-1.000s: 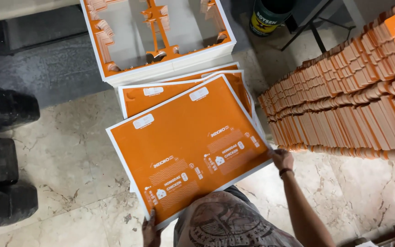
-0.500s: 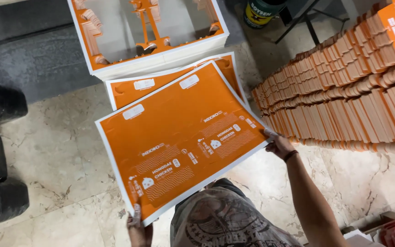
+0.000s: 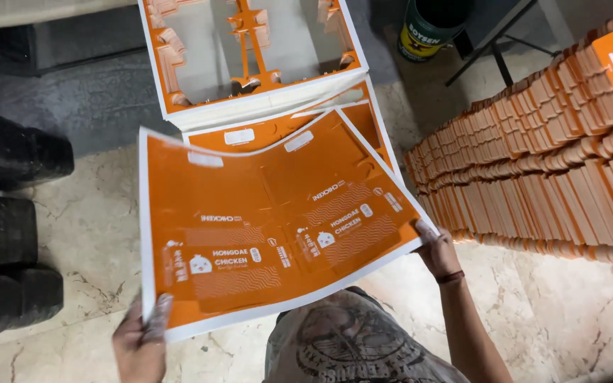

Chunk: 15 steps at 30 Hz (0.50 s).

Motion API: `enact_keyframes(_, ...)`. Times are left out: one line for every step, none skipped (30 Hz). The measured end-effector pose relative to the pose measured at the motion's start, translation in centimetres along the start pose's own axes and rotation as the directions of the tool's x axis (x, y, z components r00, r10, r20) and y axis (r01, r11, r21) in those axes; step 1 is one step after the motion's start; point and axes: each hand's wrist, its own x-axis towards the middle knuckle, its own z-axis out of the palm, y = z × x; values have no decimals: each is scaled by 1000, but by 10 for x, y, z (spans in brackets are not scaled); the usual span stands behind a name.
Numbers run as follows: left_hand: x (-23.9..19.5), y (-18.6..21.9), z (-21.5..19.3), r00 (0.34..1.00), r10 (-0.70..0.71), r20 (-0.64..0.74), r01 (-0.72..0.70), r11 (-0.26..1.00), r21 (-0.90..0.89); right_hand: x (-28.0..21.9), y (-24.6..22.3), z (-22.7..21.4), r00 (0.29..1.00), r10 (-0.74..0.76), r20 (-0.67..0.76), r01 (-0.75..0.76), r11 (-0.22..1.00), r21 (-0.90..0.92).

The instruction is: Manually stripping waste material from die-cut cardboard sheets using a template and stacking the finished products.

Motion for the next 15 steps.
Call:
enact_keyframes(-5, 18, -4, 992, -126, 18, 128, 971, -204, 3, 21, -19, 987, 158, -30, -158, 987, 9)
enact_keyframes(-11, 34, -6, 968, -245, 62, 248, 880, -405, 11, 38, -38, 949, 310, -50, -310, 951, 13)
enact_keyframes(-3, 11, -1, 969, -241, 59, 243, 879, -409, 2, 31, -21, 951, 305, -45, -305, 952, 11)
enact_keyframes(4, -12, 4, 976, -217, 30, 213, 911, -353, -5, 25, -4, 926, 369, -82, -371, 928, -20)
enact_keyframes(12, -35, 10, 981, -192, 2, 184, 938, -294, -12, 18, 13, 896, 428, -121, -436, 899, -48)
enact_keyframes(7, -34, 9, 981, -194, 5, 187, 940, -284, -23, 12, 28, 892, 434, -125, -442, 896, -41)
enact_keyframes(3, -34, 8, 976, -211, 46, 216, 949, -231, -32, 5, 42, 917, 380, -121, -395, 906, -151)
enact_keyframes(-1, -34, 11, 969, -232, 91, 245, 953, -181, -40, -4, 54, 940, 322, -113, -340, 902, -264)
enact_keyframes(11, -60, 5, 967, -235, 99, 250, 952, -175, -40, -11, 54, 938, 324, -122, -346, 901, -262)
enact_keyframes(20, -88, -4, 997, -9, 72, 21, 986, -166, -42, -17, 53, 965, 248, -86, -262, 927, -267)
enact_keyframes(28, -116, -14, 975, 218, 50, -209, 966, -152, -44, -23, 53, 984, 171, -49, -177, 947, -269)
enact_keyframes(42, -110, -21, 975, 219, 46, -209, 966, -153, -28, -20, 39, 984, 170, -45, -176, 947, -270)
enact_keyframes(55, -104, -29, 916, 378, 136, -306, 875, -374, -12, -17, 24, 998, 39, 43, -29, 973, -227)
enact_keyframes(68, -98, -38, 822, 540, 183, -353, 734, -581, 5, -14, 10, 987, -95, 131, 117, 979, -168)
enact_keyframes(92, -95, -44, 823, 541, 174, -359, 732, -579, 15, -49, 26, 986, -95, 140, 118, 979, -166)
